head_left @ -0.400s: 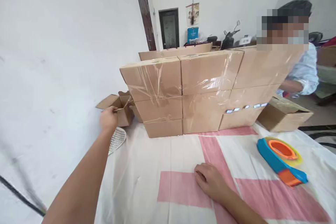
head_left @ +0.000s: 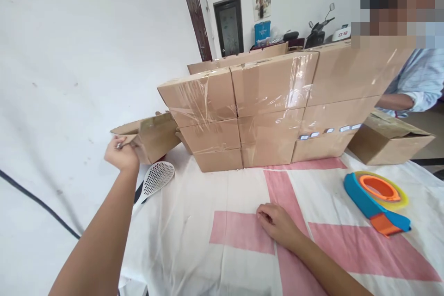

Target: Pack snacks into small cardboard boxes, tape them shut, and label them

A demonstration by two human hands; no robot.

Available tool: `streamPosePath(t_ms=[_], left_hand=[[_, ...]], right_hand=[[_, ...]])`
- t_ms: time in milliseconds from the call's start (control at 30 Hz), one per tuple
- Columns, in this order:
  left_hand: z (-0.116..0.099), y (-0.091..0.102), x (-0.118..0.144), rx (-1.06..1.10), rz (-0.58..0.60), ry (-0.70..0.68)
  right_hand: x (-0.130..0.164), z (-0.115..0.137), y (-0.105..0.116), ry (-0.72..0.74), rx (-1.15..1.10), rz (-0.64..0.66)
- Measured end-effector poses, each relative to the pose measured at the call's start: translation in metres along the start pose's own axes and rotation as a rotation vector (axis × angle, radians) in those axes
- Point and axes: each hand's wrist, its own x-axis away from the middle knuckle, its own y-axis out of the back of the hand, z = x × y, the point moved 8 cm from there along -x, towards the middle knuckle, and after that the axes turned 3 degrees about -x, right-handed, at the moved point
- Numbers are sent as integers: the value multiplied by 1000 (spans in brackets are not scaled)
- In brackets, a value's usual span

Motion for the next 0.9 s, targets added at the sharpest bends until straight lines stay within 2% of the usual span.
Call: streamPosePath(t_ms=[100, 133, 233, 300, 367, 433, 500, 567, 633, 767, 833, 900], left_hand=[[-4, 56, 26, 120, -350, 45], [-4, 72, 40, 161, -414, 52], [4, 115, 99, 372, -510, 127], [12, 134, 148, 468, -572, 203], [13, 135, 192, 492, -533, 233], [11, 117, 228, 531, -440, 252], [4, 83, 254, 604, -292, 273], [-10, 44, 269, 689, -149, 279], [-28, 7, 274, 783, -25, 282], [-62, -54, 270, 940, 203, 282], [-67, -78, 267, 971, 296, 295], [-63, -99, 259, 892, 372, 285]], right_hand=[[2, 0, 3, -3, -51, -10], [2, 1, 4, -2, -75, -17], [3, 2, 10, 17, -141, -53], [6, 5, 13, 57, -159, -76], [11, 9, 11, 117, -175, -54], [16, 13, 2, 154, -197, 28], [21, 16, -8, 158, -219, 124], [24, 20, -11, 169, -260, 157], [24, 24, -3, 188, -322, 111], [20, 14, 34, 178, -406, -69], [19, 5, 52, 184, -393, -134], [18, -5, 62, 172, -368, -156]])
